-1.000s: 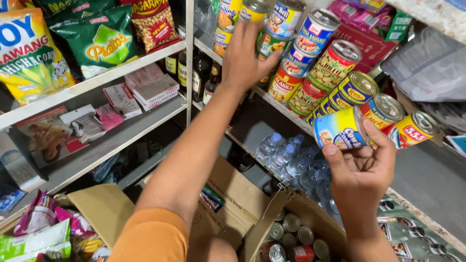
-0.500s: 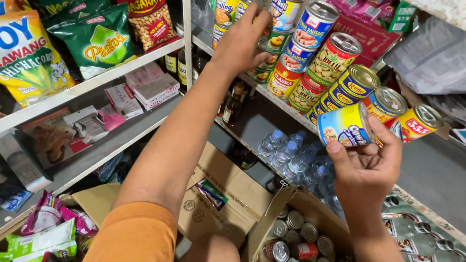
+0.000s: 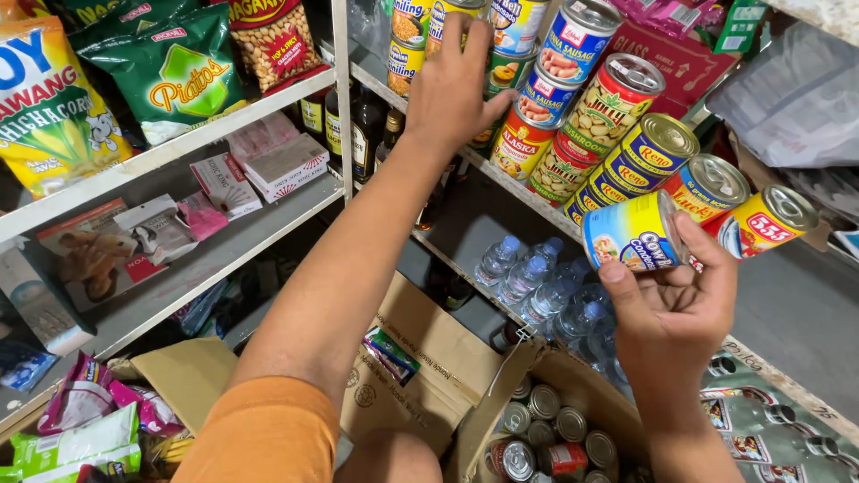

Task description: The recorder is sorting various canned goods from a cardboard box and placing them onto grocery store shelves.

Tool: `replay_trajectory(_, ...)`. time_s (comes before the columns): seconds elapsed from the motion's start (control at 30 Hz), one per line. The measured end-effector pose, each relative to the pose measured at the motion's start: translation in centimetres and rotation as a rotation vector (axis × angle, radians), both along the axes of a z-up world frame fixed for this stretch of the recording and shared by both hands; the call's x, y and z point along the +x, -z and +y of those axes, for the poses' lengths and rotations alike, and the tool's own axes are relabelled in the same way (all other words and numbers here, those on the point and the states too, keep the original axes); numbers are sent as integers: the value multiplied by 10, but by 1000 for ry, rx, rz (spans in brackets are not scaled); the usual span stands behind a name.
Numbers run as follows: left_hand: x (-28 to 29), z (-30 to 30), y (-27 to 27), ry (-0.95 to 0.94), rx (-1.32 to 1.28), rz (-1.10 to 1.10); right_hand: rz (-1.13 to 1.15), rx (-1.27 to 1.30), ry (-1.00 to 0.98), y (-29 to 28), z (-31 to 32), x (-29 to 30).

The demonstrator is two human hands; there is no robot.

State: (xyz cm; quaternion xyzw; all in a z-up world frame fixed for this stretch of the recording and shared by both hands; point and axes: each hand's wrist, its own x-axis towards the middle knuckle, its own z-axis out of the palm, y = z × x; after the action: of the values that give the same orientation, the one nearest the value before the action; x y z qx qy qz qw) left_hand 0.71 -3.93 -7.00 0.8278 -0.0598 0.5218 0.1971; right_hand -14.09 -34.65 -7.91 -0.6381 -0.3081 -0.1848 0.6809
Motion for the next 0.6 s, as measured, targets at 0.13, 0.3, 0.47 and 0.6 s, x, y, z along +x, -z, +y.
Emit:
replay_trajectory(0.13,6,2,0,48,-15,-5,4,-7,19,-1,0,-1)
replay_trajectory(0.3,9,6,-1,86,-16,-43,15,21,-9,0,2,0)
replay_trajectory(0.47,7,8,-5,130,-40,-35,3,50,-83,3,27,27)
replay_trajectory(0.6,6,12,-10,134,-61,-20,62,44,-91,-12,67,50)
